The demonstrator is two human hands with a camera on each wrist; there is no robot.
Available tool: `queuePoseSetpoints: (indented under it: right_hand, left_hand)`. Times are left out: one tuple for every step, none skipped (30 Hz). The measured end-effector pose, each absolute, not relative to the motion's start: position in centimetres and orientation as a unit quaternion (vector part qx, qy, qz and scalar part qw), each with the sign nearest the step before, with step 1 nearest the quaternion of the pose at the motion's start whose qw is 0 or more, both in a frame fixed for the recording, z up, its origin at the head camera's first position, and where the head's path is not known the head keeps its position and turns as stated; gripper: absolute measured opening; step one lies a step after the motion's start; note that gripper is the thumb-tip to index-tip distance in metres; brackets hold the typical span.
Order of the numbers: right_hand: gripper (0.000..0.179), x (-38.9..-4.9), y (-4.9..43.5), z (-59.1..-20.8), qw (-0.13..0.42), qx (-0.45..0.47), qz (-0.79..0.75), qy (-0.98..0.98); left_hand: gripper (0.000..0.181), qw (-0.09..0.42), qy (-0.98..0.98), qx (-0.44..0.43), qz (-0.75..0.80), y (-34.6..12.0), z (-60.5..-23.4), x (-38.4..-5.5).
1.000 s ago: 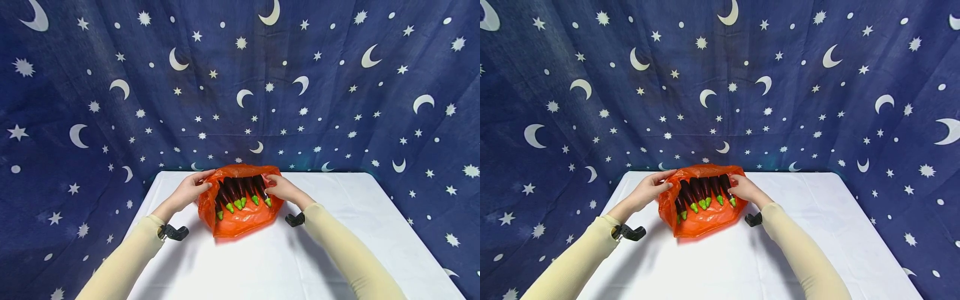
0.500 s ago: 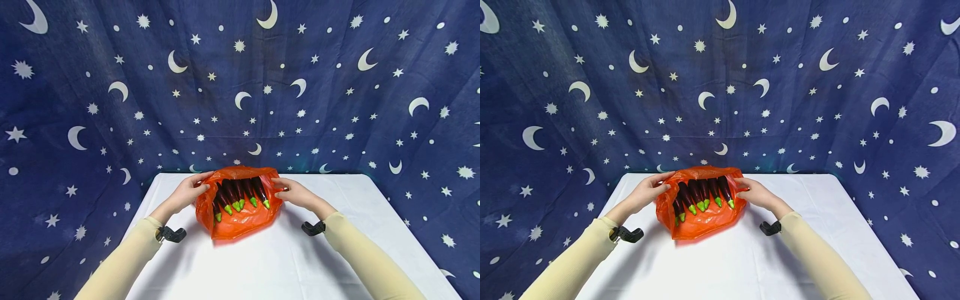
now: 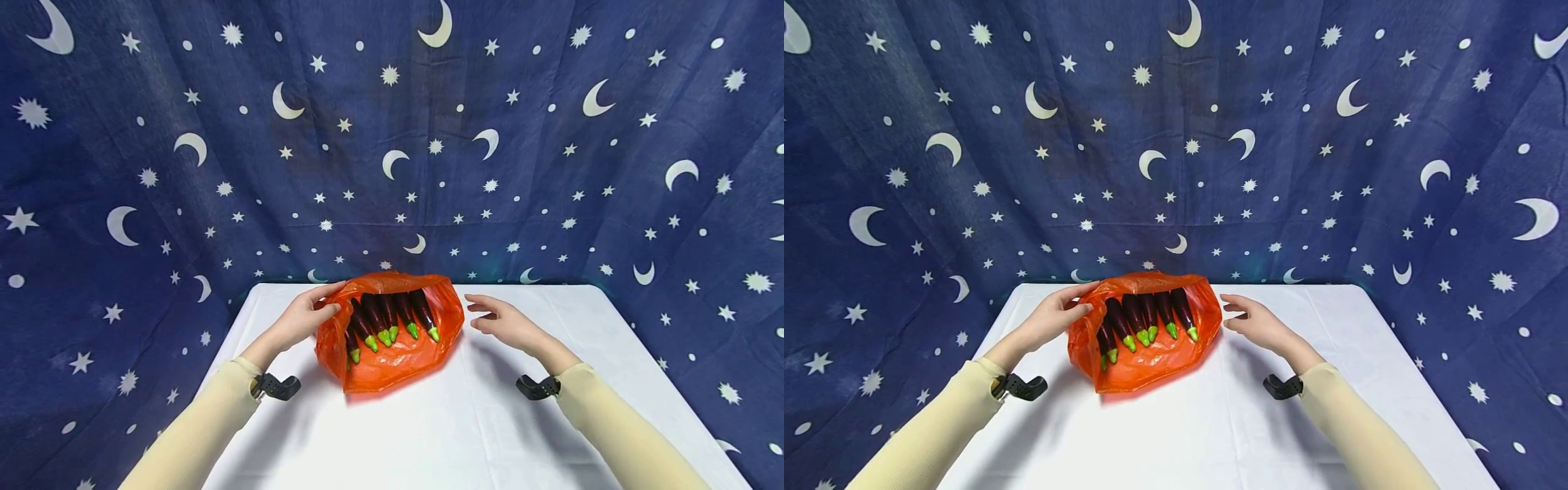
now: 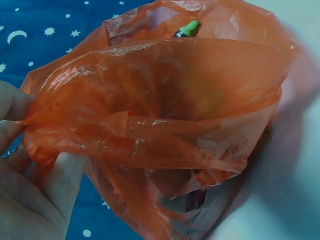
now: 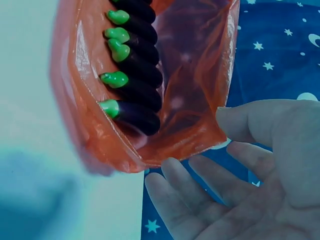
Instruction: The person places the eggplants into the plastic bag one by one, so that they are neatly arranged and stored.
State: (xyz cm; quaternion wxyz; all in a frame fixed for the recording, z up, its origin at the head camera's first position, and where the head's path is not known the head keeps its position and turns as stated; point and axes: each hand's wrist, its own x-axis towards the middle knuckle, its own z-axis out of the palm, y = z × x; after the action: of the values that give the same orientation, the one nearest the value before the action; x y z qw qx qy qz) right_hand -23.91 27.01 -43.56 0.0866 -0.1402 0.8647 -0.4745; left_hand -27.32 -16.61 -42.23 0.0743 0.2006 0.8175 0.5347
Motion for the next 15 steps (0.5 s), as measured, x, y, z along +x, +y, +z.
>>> queuePoseSetpoints:
  right_hand:
    - [0.060, -23.7, 27.2, -43.5, 0.080, -0.142, -0.470, 0.868]
    - [0.060, -23.5, 27.4, -43.5, 0.074, -0.143, -0.466, 0.870]
    - [0.060, -23.3, 27.6, -43.5, 0.068, -0.144, -0.464, 0.871]
    - [0.060, -23.1, 27.8, -43.5, 0.063, -0.142, -0.462, 0.873]
    - [0.060, -22.9, 28.0, -43.5, 0.059, -0.142, -0.459, 0.875]
    - [0.060, -22.7, 28.1, -43.5, 0.056, -0.141, -0.458, 0.876]
    - [0.061, -22.5, 28.3, -43.6, 0.054, -0.141, -0.459, 0.876]
    - [0.061, -22.3, 28.4, -43.5, 0.052, -0.139, -0.461, 0.875]
    - [0.061, -22.1, 28.6, -43.6, 0.050, -0.137, -0.462, 0.875]
    - [0.061, -21.9, 28.8, -43.5, 0.048, -0.135, -0.463, 0.875]
    - [0.062, -21.7, 29.0, -43.5, 0.047, -0.134, -0.462, 0.875]
    - [0.062, -21.6, 29.2, -43.5, 0.045, -0.132, -0.462, 0.876]
    - [0.062, -21.5, 29.4, -43.5, 0.042, -0.131, -0.460, 0.877]
    - [0.062, -21.3, 29.6, -43.5, 0.040, -0.129, -0.458, 0.879]
    - [0.062, -21.2, 29.8, -43.6, 0.039, -0.125, -0.455, 0.881]
  left_hand:
    - [0.052, 0.071, 0.821, 0.204, 0.529, -16.6, -42.2, -27.3]
    - [0.053, 0.067, 0.824, 0.206, 0.524, -16.6, -42.2, -27.2]
    - [0.054, 0.064, 0.827, 0.207, 0.519, -16.6, -42.2, -27.2]
    - [0.056, 0.061, 0.830, 0.207, 0.514, -16.6, -42.1, -27.1]
    - [0.058, 0.057, 0.834, 0.208, 0.508, -16.6, -42.1, -27.0]
    - [0.059, 0.054, 0.838, 0.208, 0.501, -16.6, -42.0, -26.9]
    - [0.061, 0.049, 0.843, 0.208, 0.494, -16.6, -42.0, -26.8]
    - [0.062, 0.045, 0.847, 0.205, 0.489, -16.7, -41.9, -26.7]
    - [0.064, 0.040, 0.852, 0.202, 0.482, -16.7, -41.8, -26.6]
    - [0.064, 0.035, 0.856, 0.201, 0.474, -16.7, -41.7, -26.5]
    - [0.065, 0.030, 0.861, 0.201, 0.466, -16.8, -41.7, -26.4]
    - [0.065, 0.026, 0.866, 0.199, 0.458, -16.9, -41.7, -26.3]
    - [0.065, 0.019, 0.872, 0.197, 0.447, -17.0, -41.7, -26.2]
    - [0.065, 0.014, 0.878, 0.196, 0.438, -17.1, -41.7, -26.1]
    - [0.066, 0.007, 0.884, 0.195, 0.426, -17.3, -41.8, -26.0]
